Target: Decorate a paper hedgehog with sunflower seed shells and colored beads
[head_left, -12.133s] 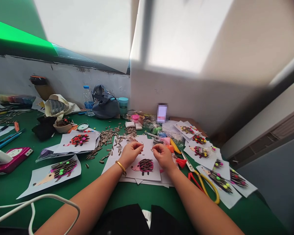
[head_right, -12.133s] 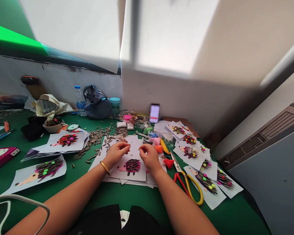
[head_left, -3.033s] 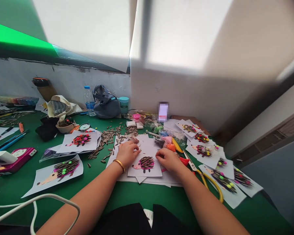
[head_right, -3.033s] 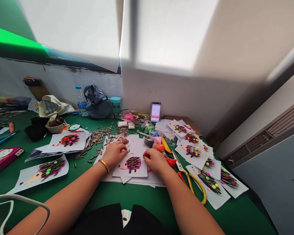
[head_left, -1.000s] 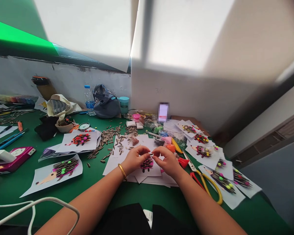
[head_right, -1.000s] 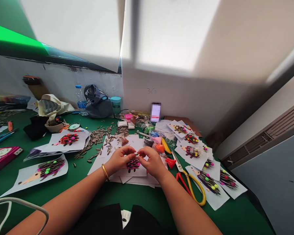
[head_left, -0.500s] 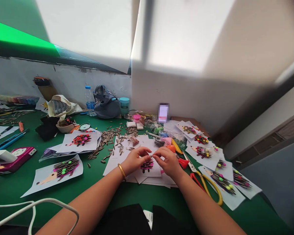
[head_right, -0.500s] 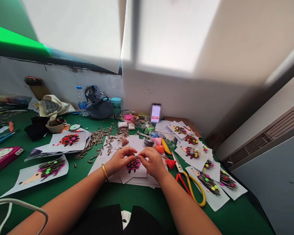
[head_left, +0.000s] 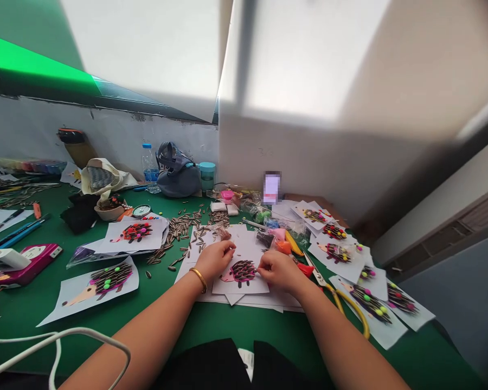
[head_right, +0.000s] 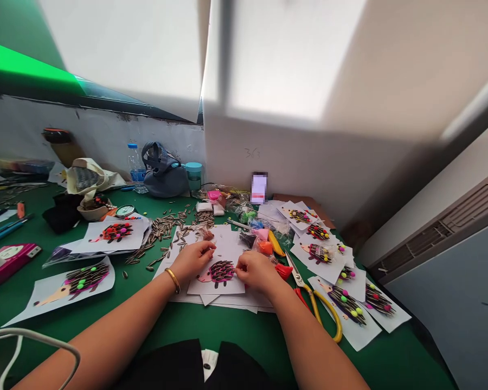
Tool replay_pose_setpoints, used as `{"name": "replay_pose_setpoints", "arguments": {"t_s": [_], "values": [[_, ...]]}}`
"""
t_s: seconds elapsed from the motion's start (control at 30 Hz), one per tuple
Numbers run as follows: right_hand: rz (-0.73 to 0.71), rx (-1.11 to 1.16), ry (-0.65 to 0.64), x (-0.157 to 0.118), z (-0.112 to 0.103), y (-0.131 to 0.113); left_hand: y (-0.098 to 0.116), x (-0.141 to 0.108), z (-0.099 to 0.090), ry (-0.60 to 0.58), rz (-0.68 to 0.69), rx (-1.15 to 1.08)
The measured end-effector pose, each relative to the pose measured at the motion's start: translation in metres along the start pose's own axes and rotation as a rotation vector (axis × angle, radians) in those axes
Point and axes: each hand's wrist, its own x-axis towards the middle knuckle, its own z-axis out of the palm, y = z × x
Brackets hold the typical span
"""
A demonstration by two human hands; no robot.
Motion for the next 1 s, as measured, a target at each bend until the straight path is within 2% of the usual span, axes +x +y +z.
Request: {"name": "replay_pose_setpoints", "arguments": {"t_s": [1.0], "values": [[-0.083, -0.140, -0.014, 0.002, 0.010, -0.002, -0.003, 0.001, 0.002, -0.004, -0.011, -0.011]]}}
